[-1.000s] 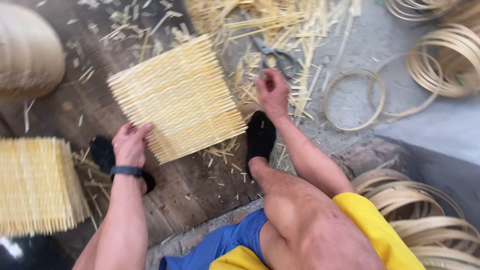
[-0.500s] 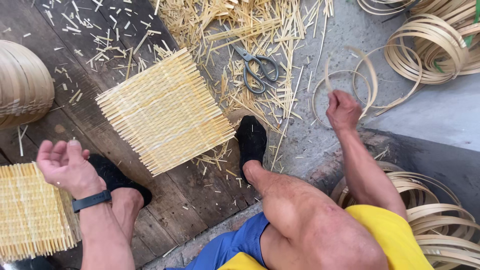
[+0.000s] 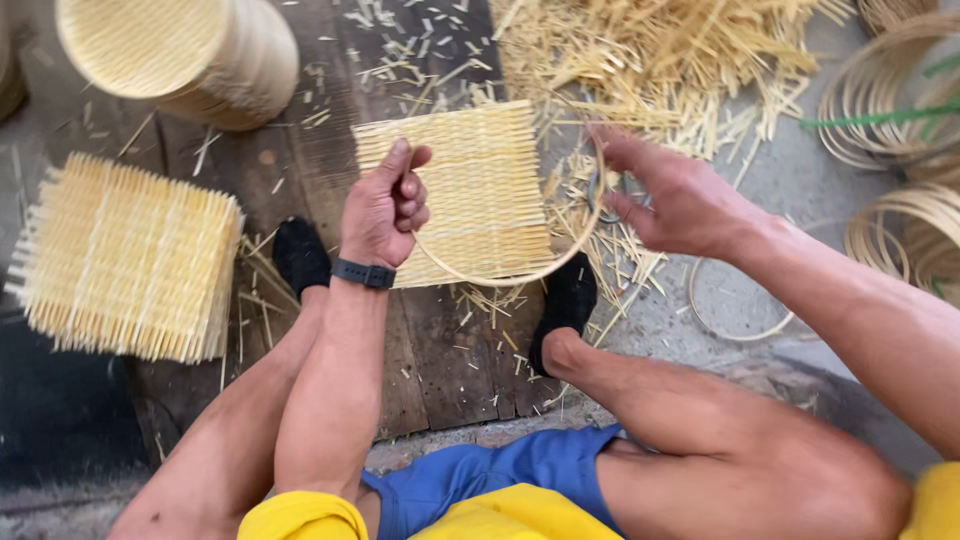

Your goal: The person sits on the floor and repeatedly trims the edges of woven bamboo mats using shears. They place a circular bamboo frame on a mat, position it over a wooden block, and cut the excess material around the rim. The finished pieces are stacked nearby.

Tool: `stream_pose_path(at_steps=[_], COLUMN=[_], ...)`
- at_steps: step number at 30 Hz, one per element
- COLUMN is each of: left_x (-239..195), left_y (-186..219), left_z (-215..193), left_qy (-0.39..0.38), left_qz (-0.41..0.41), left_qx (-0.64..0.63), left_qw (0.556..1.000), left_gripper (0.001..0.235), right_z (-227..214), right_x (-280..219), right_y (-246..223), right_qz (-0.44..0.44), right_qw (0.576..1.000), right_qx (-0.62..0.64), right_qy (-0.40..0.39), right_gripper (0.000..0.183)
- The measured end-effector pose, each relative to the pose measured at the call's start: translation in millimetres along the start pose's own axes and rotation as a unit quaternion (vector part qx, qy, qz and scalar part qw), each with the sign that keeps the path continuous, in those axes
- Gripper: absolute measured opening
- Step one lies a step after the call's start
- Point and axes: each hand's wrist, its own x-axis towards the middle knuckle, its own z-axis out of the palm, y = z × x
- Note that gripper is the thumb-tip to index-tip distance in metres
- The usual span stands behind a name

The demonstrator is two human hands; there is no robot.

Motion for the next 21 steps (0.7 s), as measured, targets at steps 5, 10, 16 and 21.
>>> stream_pose_path(at_steps=[5,10,16,21], left_x=[-4,1,6,21], left_y=[-5,13,5,-21], left_z=[-31,-60,-68,-97], left_qy=[0.044,0.045,0.093,0.174], left_qz=[-0.025,-0.033,0.001,0.078], left_qx=[-0.001,-0.076,-0.142,0.004], left_qw=[0.999,0.996,0.985,0.982], left_gripper=[0.035,0.027,0.023,0.024], right_z=[25,50,87,147], right_x=[36,47,54,53], right_y=[-20,-23,0,40], right_qz=[0.179,0.190,0.229,0.250], right_qw=[0.927,0.929,0.839,0.736], right_qx=[0.330,0.310,0.493,0.621], right_qy=[0.000,-0.065,0.005,0.103], right_gripper=[0.049,0.042,0.067,0.053])
